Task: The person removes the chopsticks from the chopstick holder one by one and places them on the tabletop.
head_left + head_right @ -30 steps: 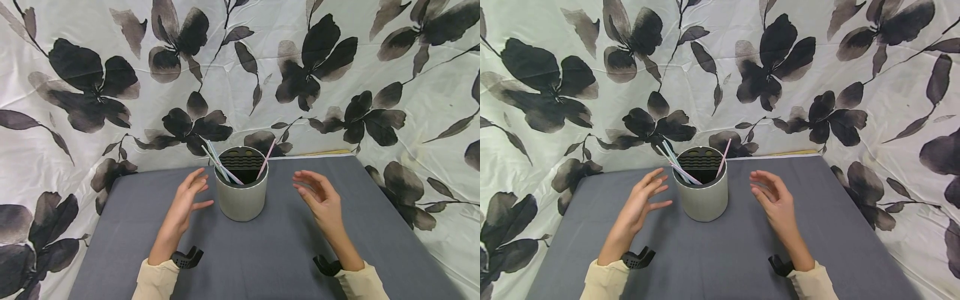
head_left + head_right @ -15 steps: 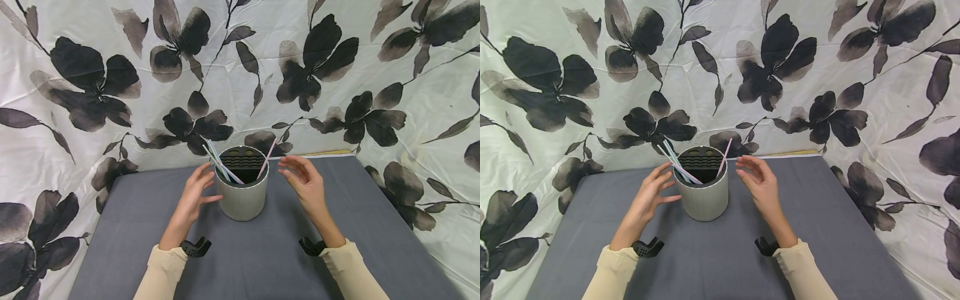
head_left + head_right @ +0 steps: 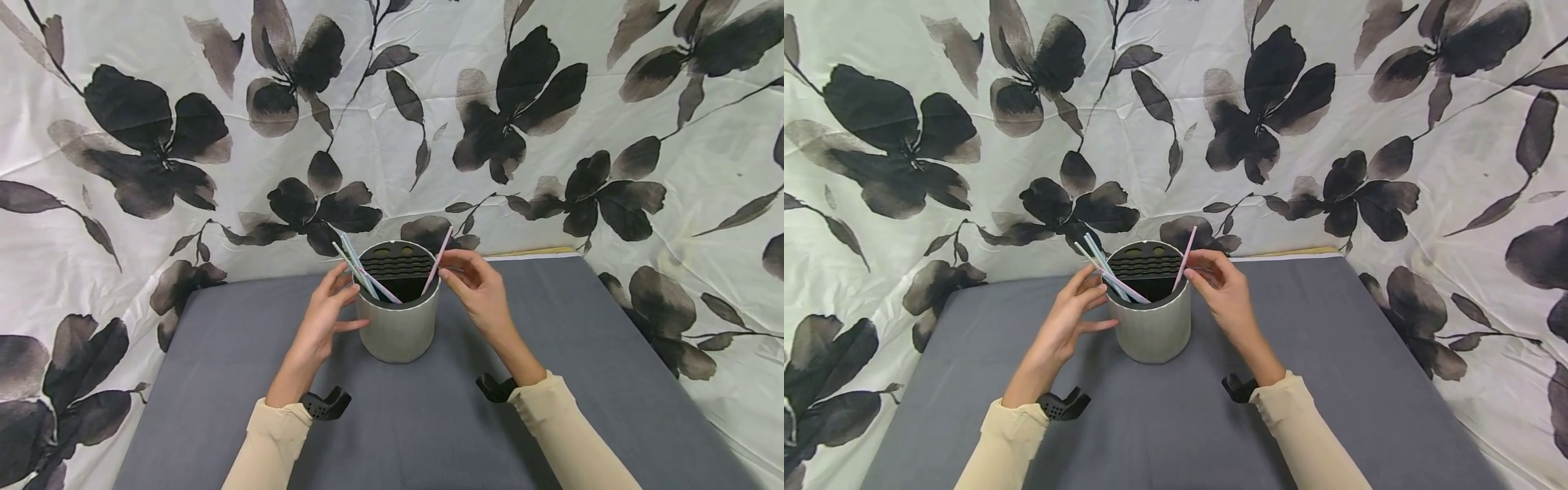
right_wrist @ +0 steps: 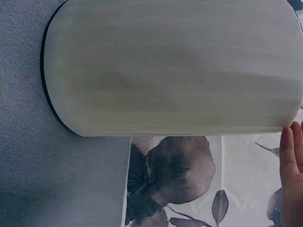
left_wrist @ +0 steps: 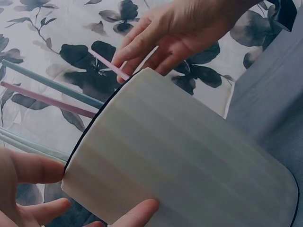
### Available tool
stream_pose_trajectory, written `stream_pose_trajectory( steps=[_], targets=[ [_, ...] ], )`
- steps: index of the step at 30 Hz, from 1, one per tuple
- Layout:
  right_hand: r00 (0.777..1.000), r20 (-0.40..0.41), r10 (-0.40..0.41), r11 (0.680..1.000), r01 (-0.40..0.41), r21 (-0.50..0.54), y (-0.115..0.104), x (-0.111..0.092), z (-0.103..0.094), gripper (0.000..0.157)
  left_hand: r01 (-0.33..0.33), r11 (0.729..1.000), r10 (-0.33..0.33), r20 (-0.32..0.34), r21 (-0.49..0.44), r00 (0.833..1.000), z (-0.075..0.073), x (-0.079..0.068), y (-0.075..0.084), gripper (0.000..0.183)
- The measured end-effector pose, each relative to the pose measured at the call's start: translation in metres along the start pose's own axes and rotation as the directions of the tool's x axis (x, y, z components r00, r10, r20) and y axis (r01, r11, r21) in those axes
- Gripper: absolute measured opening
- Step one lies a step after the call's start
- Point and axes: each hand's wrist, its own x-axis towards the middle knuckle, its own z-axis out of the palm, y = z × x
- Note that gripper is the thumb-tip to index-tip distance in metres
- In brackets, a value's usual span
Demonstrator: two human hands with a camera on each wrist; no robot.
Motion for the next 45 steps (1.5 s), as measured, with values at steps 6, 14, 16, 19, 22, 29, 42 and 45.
stream_pose_trajectory(
  steps=[6, 14, 16, 19, 22, 29, 42, 45],
  targets=[
    [0.999, 0.020, 0.029, 0.988, -0.026, -0.149, -0.004, 0.003, 0.006, 0.032, -0.002, 1.000, 0.002, -0.002, 0.011, 1.000, -0.003, -0.004, -0.004, 0.057],
    [0.999, -0.018, 0.040, 0.967, -0.043, -0.249, -0.005, 0.005, 0.009, 0.024, -0.010, 1.000, 0.010, 0.012, 0.011, 1.000, 0.000, -0.002, -0.005, 0.056],
    [0.999, -0.031, 0.042, 0.966, -0.049, -0.255, -0.006, 0.005, 0.010, 0.024, -0.012, 1.000, 0.011, 0.014, 0.010, 1.000, 0.002, -0.002, -0.005, 0.056],
    [0.998, -0.038, 0.049, 0.966, -0.057, -0.251, -0.008, 0.005, 0.011, 0.024, -0.010, 1.000, 0.010, 0.015, 0.010, 1.000, 0.002, -0.002, -0.006, 0.056],
    [0.998, -0.040, 0.050, 0.972, -0.058, -0.228, -0.009, 0.005, 0.012, 0.025, -0.011, 1.000, 0.010, 0.014, 0.015, 1.000, 0.001, -0.003, -0.007, 0.056],
    [0.999, -0.052, 0.016, 0.988, -0.024, -0.151, -0.015, 0.006, 0.016, 0.025, -0.022, 1.000, 0.022, 0.014, 0.018, 1.000, 0.001, -0.002, -0.006, 0.055],
    [0.992, -0.064, -0.110, 0.992, 0.114, 0.058, -0.031, 0.012, 0.019, 0.028, -0.013, 1.000, 0.013, 0.020, 0.021, 1.000, 0.000, -0.002, -0.004, 0.056],
    [0.986, -0.087, -0.145, 0.985, 0.152, 0.085, -0.037, 0.015, 0.018, 0.030, -0.017, 1.000, 0.017, 0.018, 0.020, 1.000, 0.000, -0.001, -0.004, 0.056]
  ],
)
